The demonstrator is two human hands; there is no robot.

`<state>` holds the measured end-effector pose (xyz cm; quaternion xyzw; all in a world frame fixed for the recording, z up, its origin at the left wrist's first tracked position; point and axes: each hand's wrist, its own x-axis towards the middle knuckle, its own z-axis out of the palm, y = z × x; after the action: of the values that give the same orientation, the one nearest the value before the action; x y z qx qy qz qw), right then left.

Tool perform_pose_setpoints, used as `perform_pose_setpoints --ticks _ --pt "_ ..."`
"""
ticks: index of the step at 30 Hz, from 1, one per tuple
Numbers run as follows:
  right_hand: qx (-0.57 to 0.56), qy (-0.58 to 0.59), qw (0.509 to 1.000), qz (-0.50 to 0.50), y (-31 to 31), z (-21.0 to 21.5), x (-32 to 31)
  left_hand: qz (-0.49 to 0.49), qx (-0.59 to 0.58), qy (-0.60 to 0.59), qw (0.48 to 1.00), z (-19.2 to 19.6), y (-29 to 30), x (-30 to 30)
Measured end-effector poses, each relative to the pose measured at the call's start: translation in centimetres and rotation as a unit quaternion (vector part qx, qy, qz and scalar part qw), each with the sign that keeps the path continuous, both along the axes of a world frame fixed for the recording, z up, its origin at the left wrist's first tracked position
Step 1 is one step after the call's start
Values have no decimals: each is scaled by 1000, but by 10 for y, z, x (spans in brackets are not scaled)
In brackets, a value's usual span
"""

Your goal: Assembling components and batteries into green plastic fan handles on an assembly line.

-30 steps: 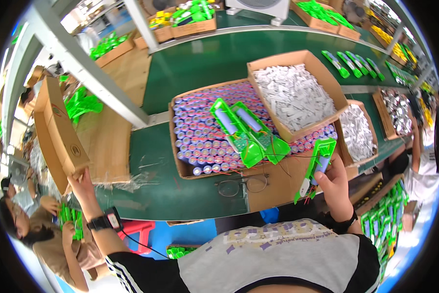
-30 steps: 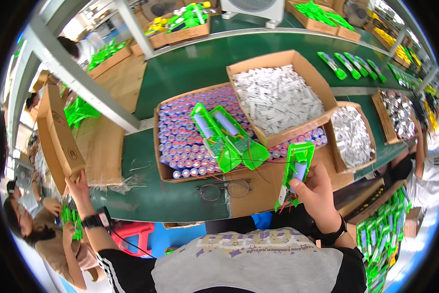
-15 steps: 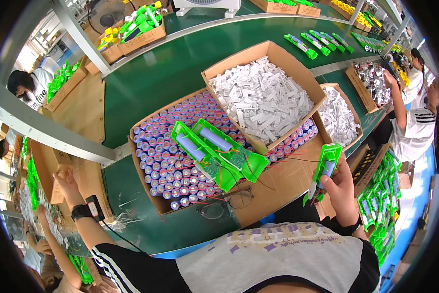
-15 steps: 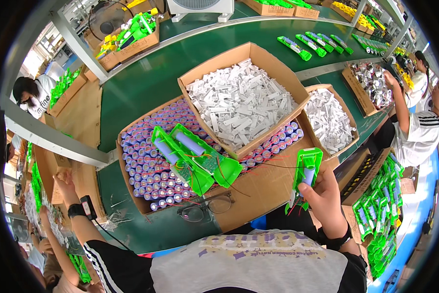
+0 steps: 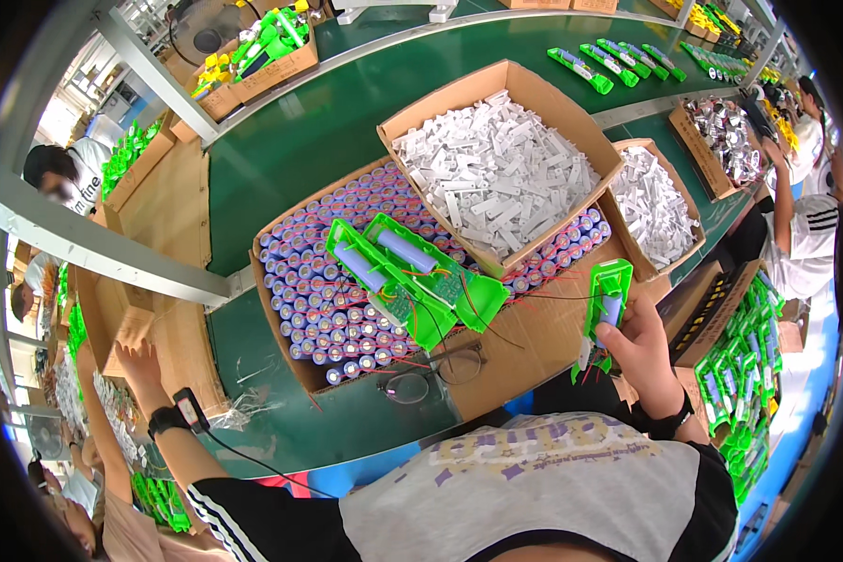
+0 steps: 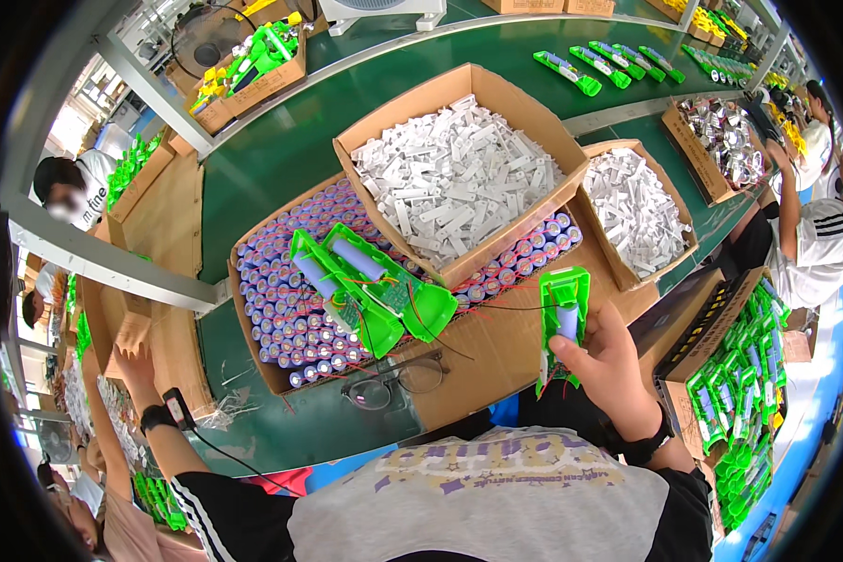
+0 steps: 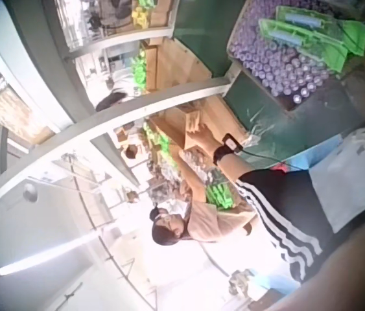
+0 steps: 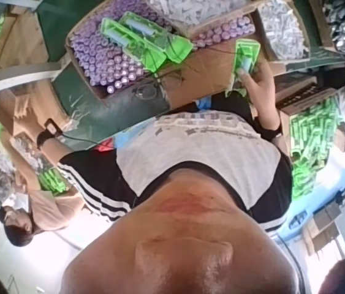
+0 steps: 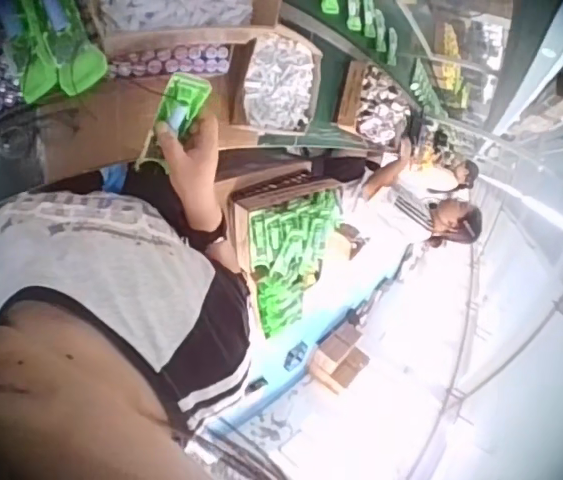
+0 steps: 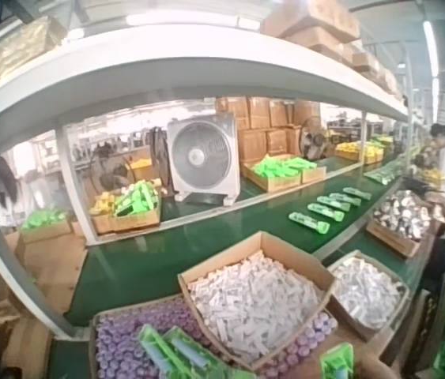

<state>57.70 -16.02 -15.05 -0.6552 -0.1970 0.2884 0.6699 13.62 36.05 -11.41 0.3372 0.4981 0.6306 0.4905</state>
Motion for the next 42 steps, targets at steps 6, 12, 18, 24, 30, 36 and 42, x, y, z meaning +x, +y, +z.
perform_pose_setpoints --ticks 6,12,18,24,30,36,42 --pt "0 -252 933 256 13 30 -12 39 335 111 935 29 -178 58" --pt "52 -254 870 419 78 81 -70 -505 275 130 808 21 -361 169" --pt "37 -355 844 400 94 99 -82 -501 61 -61 861 6 -382 191" --pt "-55 -552 767 322 156 91 58 -477 32 -37 878 13 -384 192" --pt "-161 -534 720 413 184 80 88 -514 19 -70 855 9 -370 193" --pt "-174 -529 720 415 198 68 85 -519 -7 -66 852 2 -357 206" --pt "-238 -578 660 416 200 68 77 -521 -8 -77 850 -2 -357 217"
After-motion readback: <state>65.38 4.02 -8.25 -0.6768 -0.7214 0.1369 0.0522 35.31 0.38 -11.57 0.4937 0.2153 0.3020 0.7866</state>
